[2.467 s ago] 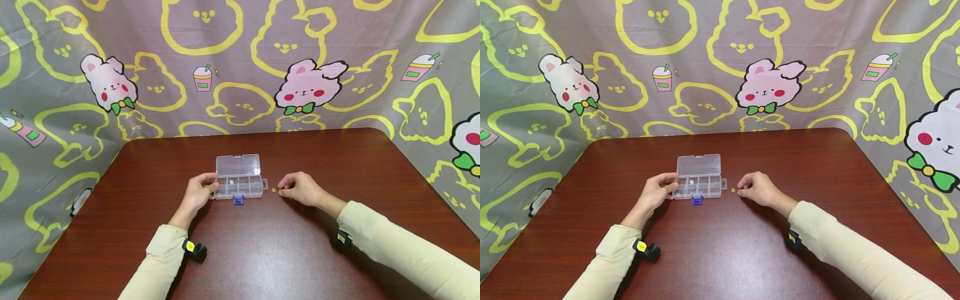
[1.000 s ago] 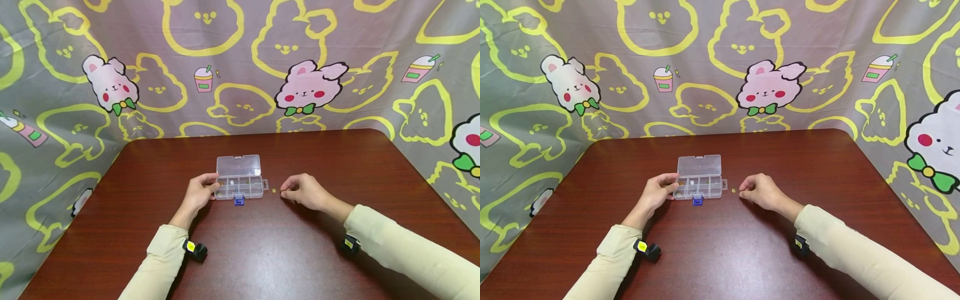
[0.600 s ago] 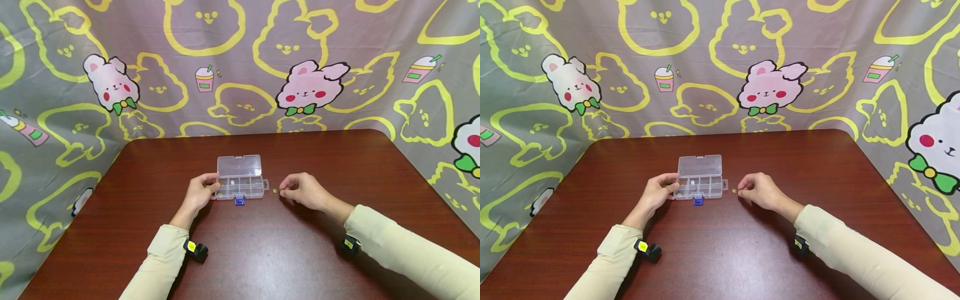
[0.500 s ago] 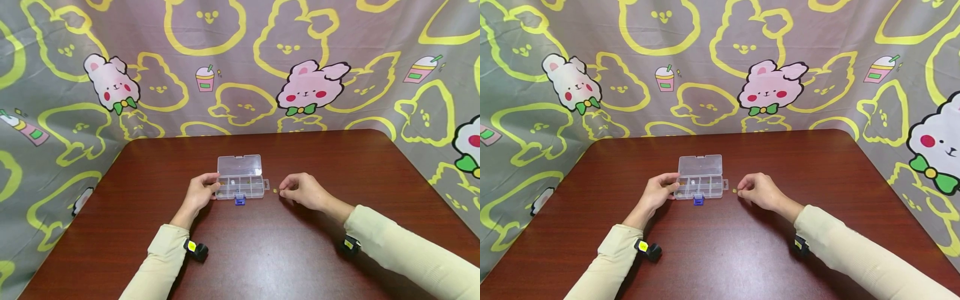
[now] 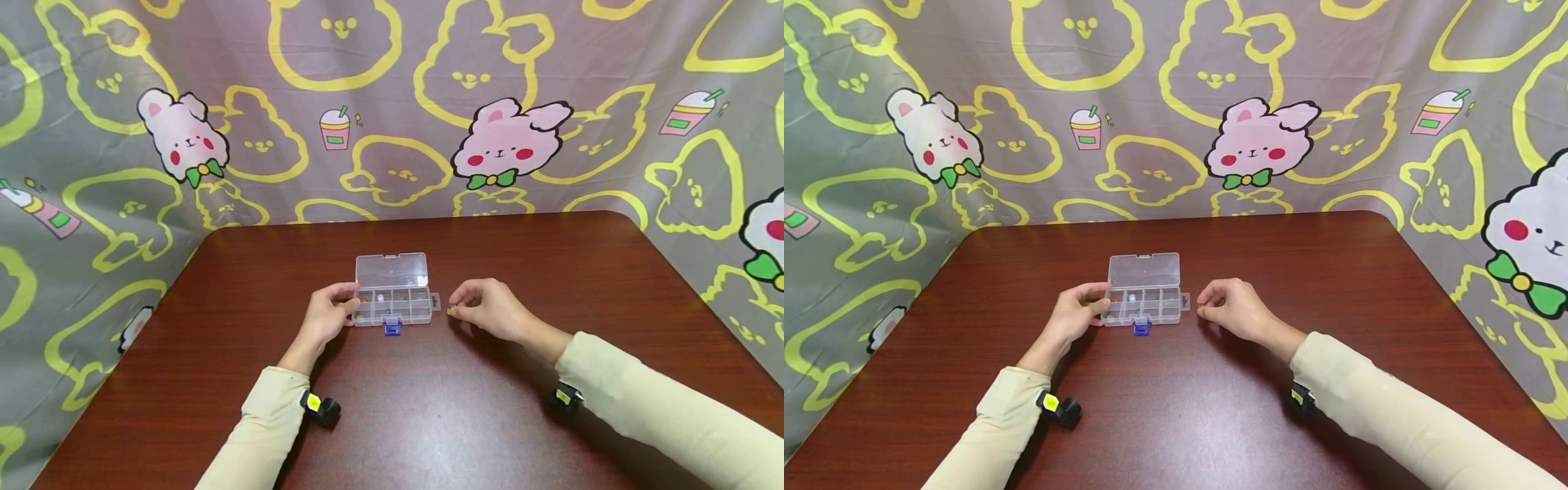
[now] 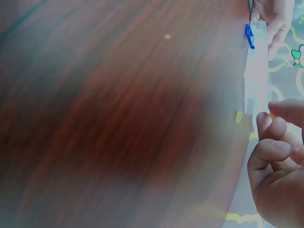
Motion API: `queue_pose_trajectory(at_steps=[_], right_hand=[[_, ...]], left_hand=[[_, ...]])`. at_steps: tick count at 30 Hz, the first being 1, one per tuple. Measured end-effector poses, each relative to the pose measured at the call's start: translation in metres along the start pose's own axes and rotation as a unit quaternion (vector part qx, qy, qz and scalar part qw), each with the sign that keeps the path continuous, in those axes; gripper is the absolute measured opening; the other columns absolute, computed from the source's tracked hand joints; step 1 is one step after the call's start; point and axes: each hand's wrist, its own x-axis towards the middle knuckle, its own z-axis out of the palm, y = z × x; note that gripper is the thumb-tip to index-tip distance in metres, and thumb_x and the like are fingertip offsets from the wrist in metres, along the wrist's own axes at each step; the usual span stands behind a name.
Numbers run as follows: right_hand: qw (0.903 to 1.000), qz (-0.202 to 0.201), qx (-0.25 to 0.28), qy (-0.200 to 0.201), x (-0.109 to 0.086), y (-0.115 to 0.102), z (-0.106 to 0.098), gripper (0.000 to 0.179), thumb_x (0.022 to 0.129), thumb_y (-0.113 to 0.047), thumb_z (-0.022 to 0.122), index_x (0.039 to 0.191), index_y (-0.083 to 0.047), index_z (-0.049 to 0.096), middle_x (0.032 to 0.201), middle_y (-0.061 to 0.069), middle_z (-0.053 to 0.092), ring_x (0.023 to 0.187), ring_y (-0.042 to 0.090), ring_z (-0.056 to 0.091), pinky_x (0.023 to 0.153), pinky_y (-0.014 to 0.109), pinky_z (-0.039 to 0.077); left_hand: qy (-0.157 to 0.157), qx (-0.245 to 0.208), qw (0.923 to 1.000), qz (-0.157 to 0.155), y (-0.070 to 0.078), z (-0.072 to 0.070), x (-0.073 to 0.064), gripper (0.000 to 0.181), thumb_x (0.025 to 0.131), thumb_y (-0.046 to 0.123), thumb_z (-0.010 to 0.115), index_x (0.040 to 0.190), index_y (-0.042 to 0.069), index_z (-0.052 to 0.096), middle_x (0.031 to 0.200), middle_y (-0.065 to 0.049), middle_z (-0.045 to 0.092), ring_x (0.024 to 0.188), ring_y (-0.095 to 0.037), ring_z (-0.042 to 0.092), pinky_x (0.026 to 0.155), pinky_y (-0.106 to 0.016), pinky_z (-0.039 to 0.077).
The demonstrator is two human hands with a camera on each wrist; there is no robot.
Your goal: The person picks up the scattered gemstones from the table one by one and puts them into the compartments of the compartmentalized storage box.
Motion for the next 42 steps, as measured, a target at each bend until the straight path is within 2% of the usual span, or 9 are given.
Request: queue_pose_trajectory(at_steps=[7, 14, 30, 42], right_hand=[[0.9999, -0.01, -0.005, 0.002, 0.004, -0.007, 0.003, 0.008, 0.085, -0.005, 0.077, 0.09, -0.007, 0.072, 0.075, -0.001, 0.069, 0.06, 0.014, 0.061, 0.056, 0.026, 0.048], [0.9999, -0.012, -0.004, 0.004, 0.009, -0.012, 0.008, 0.008, 0.084, -0.005, 0.078, 0.09, -0.007, 0.073, 0.076, -0.001, 0.068, 0.066, 0.016, 0.062, 0.062, 0.03, 0.051], [0.9998, -0.022, -0.002, -0.001, 0.018, -0.019, 0.016, 0.007, 0.084, -0.004, 0.077, 0.089, -0.006, 0.073, 0.075, -0.002, 0.069, 0.065, 0.015, 0.062, 0.061, 0.03, 0.051], [0.9997, -0.022, 0.001, -0.005, 0.023, -0.023, 0.023, 0.006, 0.085, -0.003, 0.077, 0.09, -0.004, 0.073, 0.077, 0.0, 0.069, 0.066, 0.014, 0.06, 0.058, 0.026, 0.05]], left_hand=[[0.003, 0.003, 1.0, -0.005, 0.001, 0.0, 0.0, 0.034, 0.092, -0.006, 0.065, 0.126, -0.003, 0.067, 0.118, -0.025, 0.064, 0.081, -0.016, 0.065, 0.056, -0.023, 0.055], [0.002, 0.003, 1.0, -0.002, 0.001, 0.0, 0.001, 0.034, 0.092, -0.006, 0.064, 0.126, -0.003, 0.066, 0.118, -0.025, 0.064, 0.082, -0.017, 0.066, 0.056, -0.023, 0.056], [0.001, -0.004, 1.0, 0.0, 0.001, -0.001, -0.001, 0.033, 0.093, -0.006, 0.063, 0.126, -0.005, 0.066, 0.118, -0.026, 0.063, 0.081, -0.018, 0.065, 0.055, -0.023, 0.055], [0.001, -0.01, 0.9999, 0.007, 0.0, 0.001, -0.001, 0.032, 0.092, -0.008, 0.063, 0.124, -0.006, 0.066, 0.117, -0.027, 0.064, 0.077, -0.015, 0.063, 0.054, -0.022, 0.054]])
